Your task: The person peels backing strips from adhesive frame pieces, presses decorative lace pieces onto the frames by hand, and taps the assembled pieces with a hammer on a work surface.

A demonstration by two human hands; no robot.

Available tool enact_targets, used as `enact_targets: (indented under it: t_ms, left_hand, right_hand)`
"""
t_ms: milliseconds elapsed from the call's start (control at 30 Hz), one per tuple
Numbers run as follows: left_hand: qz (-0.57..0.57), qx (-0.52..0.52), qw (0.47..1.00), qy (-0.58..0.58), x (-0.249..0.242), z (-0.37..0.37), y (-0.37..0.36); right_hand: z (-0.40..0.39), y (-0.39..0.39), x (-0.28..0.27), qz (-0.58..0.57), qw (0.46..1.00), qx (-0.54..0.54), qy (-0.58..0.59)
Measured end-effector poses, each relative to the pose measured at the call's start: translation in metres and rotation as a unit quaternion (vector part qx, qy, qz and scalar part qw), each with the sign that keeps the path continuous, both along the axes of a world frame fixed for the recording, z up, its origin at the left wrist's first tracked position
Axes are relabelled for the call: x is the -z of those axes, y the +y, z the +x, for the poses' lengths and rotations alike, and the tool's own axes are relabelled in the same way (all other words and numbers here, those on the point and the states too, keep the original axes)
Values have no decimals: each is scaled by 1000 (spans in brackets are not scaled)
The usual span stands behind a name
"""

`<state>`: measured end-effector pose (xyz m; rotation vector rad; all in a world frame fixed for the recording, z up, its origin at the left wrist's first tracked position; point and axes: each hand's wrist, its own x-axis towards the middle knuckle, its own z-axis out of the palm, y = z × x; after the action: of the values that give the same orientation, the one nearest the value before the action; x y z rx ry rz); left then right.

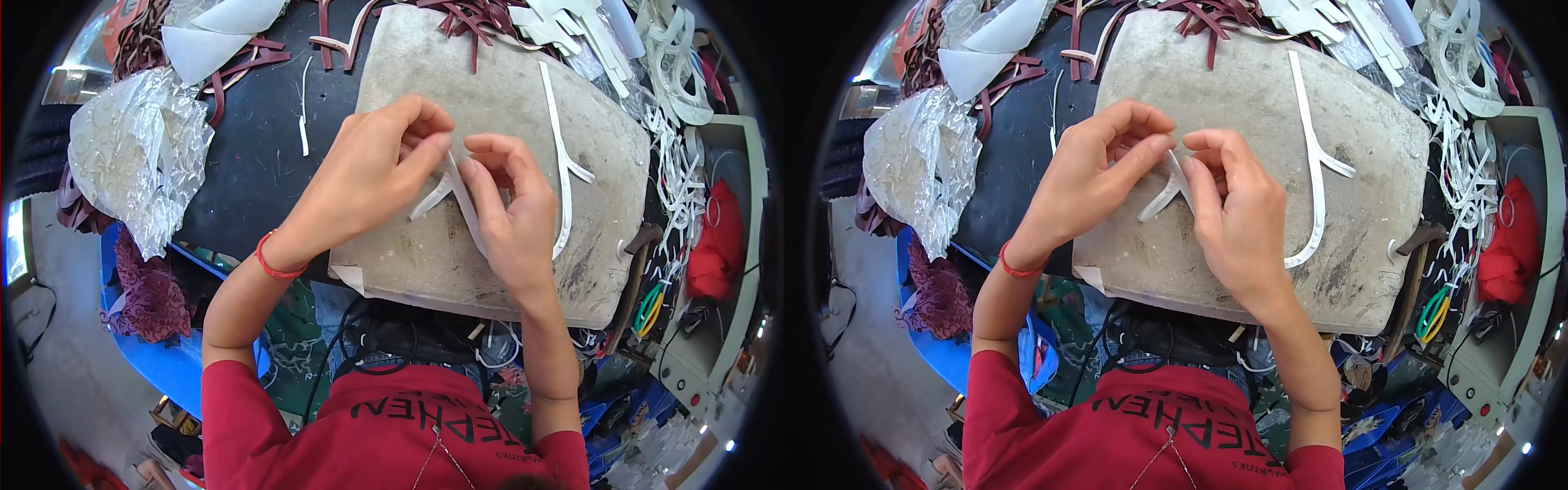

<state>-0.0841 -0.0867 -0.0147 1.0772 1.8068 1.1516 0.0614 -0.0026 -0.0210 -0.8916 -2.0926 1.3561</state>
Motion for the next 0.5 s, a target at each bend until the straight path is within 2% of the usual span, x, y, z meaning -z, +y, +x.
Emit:
enact_targets:
  t_ms: [100, 133, 233, 333, 433, 500]
  left_hand:
    - [11, 13, 999, -46, 2, -2, -8]
    - [16, 19, 998, -54, 5, -1, -10]
    - [38, 3, 981, -188, 14, 0, -10]
    - [10, 0, 997, -81, 3, 4, -16]
    - [-44, 46, 995, -75, -1, 3, -18]
    - [-20, 34, 996, -83, 0, 6, -18]
  right_hand:
    - [4, -1, 3, 96, 995, -4, -15]
    - [4, -3, 3, 79, 997, -13, -17]
    - [3, -8, 5, 40, 999, -21, -8]
    - [6, -10, 6, 22, 1000, -12, 18]
    - [12, -10, 0, 20, 999, -23, 14]
    - [13, -11, -5, 48, 999, -17, -1]
